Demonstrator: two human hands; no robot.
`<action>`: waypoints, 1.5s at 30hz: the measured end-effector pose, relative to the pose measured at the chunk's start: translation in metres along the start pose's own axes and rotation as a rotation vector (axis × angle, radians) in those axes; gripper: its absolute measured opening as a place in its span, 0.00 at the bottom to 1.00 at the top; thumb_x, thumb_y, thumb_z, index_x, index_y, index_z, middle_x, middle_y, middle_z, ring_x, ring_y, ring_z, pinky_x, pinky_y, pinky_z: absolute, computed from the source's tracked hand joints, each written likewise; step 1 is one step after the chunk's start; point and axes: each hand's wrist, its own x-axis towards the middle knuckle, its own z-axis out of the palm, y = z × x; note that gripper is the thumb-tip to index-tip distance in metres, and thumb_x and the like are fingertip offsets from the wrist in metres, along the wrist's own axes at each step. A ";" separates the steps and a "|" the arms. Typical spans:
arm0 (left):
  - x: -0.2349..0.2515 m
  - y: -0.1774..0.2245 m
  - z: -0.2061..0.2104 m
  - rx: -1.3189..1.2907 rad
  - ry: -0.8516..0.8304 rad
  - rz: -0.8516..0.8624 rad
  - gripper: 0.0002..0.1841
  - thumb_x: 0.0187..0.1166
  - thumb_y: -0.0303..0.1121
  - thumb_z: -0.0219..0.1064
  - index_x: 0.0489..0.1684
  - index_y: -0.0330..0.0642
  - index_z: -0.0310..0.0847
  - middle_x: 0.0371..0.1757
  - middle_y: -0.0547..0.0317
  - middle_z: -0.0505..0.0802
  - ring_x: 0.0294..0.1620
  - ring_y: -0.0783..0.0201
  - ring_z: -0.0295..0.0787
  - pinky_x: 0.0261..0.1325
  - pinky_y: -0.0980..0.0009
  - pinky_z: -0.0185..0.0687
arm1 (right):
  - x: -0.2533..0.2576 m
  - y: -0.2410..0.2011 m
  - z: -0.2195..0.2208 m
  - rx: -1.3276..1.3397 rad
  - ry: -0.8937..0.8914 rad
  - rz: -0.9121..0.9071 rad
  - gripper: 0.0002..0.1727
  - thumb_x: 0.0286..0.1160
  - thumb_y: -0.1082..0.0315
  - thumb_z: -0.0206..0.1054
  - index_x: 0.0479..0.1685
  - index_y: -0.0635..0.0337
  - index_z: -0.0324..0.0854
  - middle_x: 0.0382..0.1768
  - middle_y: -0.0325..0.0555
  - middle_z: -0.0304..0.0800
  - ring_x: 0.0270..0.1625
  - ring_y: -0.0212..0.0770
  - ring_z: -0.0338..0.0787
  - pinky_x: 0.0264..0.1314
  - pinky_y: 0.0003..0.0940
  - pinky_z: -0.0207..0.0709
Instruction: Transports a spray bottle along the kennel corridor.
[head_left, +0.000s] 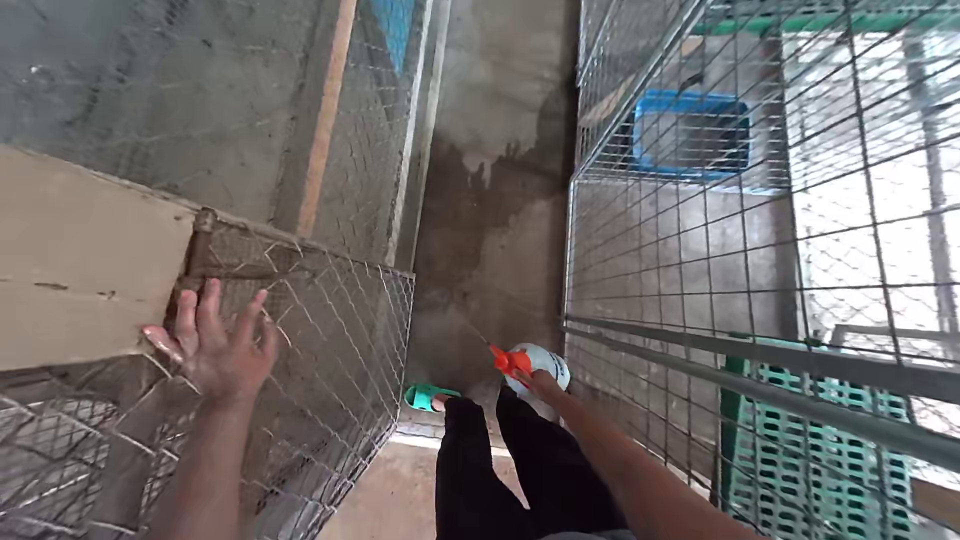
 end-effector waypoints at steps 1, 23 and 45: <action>0.001 -0.002 -0.001 -0.001 -0.016 0.001 0.22 0.85 0.43 0.59 0.76 0.50 0.82 0.87 0.35 0.70 0.91 0.29 0.54 0.86 0.23 0.35 | 0.001 0.000 0.001 0.012 0.008 -0.005 0.48 0.81 0.29 0.55 0.58 0.76 0.85 0.63 0.73 0.86 0.70 0.67 0.85 0.75 0.65 0.73; -0.003 -0.010 0.019 0.067 0.115 0.034 0.15 0.85 0.39 0.61 0.57 0.49 0.93 0.66 0.42 0.91 0.82 0.29 0.71 0.82 0.25 0.44 | 0.004 0.012 -0.009 0.299 0.145 0.121 0.44 0.86 0.34 0.54 0.60 0.78 0.83 0.62 0.75 0.86 0.68 0.66 0.86 0.75 0.63 0.73; -0.005 0.042 -0.007 -0.163 0.282 0.056 0.16 0.86 0.45 0.61 0.52 0.48 0.92 0.64 0.48 0.93 0.85 0.44 0.71 0.90 0.35 0.37 | 0.029 -0.001 0.045 0.314 0.086 0.056 0.45 0.81 0.31 0.59 0.55 0.76 0.86 0.58 0.74 0.89 0.65 0.67 0.87 0.73 0.66 0.74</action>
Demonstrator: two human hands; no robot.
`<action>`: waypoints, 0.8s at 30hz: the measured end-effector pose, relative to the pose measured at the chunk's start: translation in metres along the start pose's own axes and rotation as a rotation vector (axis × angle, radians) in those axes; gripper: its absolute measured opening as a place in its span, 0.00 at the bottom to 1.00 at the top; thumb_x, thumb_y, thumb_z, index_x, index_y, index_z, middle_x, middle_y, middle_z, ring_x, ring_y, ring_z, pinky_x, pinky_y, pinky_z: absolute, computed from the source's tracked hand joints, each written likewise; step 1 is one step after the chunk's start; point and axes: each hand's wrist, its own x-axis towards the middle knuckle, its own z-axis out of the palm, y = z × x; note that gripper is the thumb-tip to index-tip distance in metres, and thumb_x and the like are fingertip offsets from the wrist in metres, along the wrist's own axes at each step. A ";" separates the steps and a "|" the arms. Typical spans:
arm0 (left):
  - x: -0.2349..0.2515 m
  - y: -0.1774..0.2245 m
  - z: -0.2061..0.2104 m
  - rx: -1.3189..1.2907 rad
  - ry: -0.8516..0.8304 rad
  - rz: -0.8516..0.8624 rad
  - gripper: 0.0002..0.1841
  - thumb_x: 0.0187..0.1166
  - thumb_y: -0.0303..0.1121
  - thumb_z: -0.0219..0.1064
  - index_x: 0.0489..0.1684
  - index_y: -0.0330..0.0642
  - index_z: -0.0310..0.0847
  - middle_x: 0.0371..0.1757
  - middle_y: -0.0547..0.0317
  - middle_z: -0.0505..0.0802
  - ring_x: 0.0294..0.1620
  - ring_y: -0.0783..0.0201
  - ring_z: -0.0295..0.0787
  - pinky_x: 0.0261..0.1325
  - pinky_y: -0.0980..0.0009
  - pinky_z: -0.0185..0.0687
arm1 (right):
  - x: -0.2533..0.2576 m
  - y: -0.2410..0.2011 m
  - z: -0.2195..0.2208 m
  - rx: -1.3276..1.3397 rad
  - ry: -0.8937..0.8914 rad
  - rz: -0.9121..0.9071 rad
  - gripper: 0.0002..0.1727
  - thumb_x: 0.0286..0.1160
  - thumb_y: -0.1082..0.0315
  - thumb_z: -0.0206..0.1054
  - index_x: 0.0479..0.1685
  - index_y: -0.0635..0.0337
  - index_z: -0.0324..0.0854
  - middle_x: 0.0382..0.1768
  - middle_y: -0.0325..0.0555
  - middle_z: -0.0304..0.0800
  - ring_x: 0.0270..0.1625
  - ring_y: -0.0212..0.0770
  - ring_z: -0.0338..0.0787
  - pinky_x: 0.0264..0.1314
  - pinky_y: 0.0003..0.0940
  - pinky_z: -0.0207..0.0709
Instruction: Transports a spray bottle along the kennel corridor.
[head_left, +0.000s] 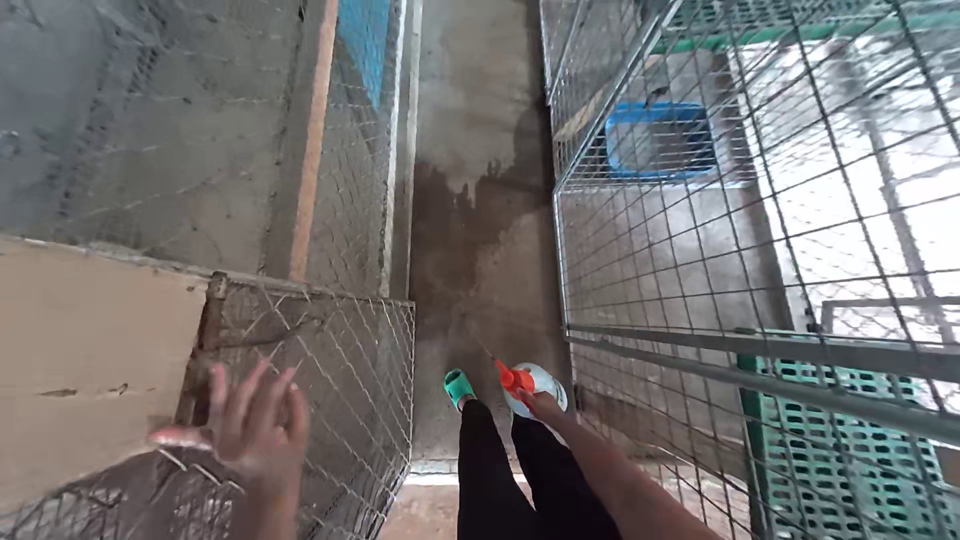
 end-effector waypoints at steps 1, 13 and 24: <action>0.002 0.015 -0.007 -0.069 0.007 0.022 0.15 0.88 0.45 0.60 0.54 0.48 0.89 0.66 0.49 0.91 0.88 0.49 0.67 0.91 0.41 0.36 | 0.001 0.000 0.005 0.020 0.011 0.005 0.45 0.81 0.31 0.59 0.55 0.76 0.87 0.57 0.73 0.89 0.64 0.67 0.88 0.72 0.66 0.74; -0.175 0.208 0.143 -1.090 -1.730 -1.346 0.31 0.91 0.46 0.57 0.86 0.34 0.62 0.86 0.34 0.69 0.87 0.39 0.63 0.85 0.38 0.58 | -0.025 -0.053 0.050 0.321 0.148 0.098 0.44 0.90 0.35 0.48 0.56 0.77 0.85 0.59 0.75 0.88 0.66 0.67 0.87 0.75 0.63 0.73; -0.169 0.183 0.174 -1.297 -1.593 -1.366 0.25 0.94 0.43 0.47 0.78 0.32 0.68 0.71 0.38 0.82 0.68 0.52 0.79 0.73 0.53 0.73 | -0.070 -0.132 0.107 0.526 0.229 0.090 0.34 0.94 0.48 0.50 0.82 0.71 0.63 0.67 0.72 0.84 0.73 0.65 0.85 0.77 0.60 0.74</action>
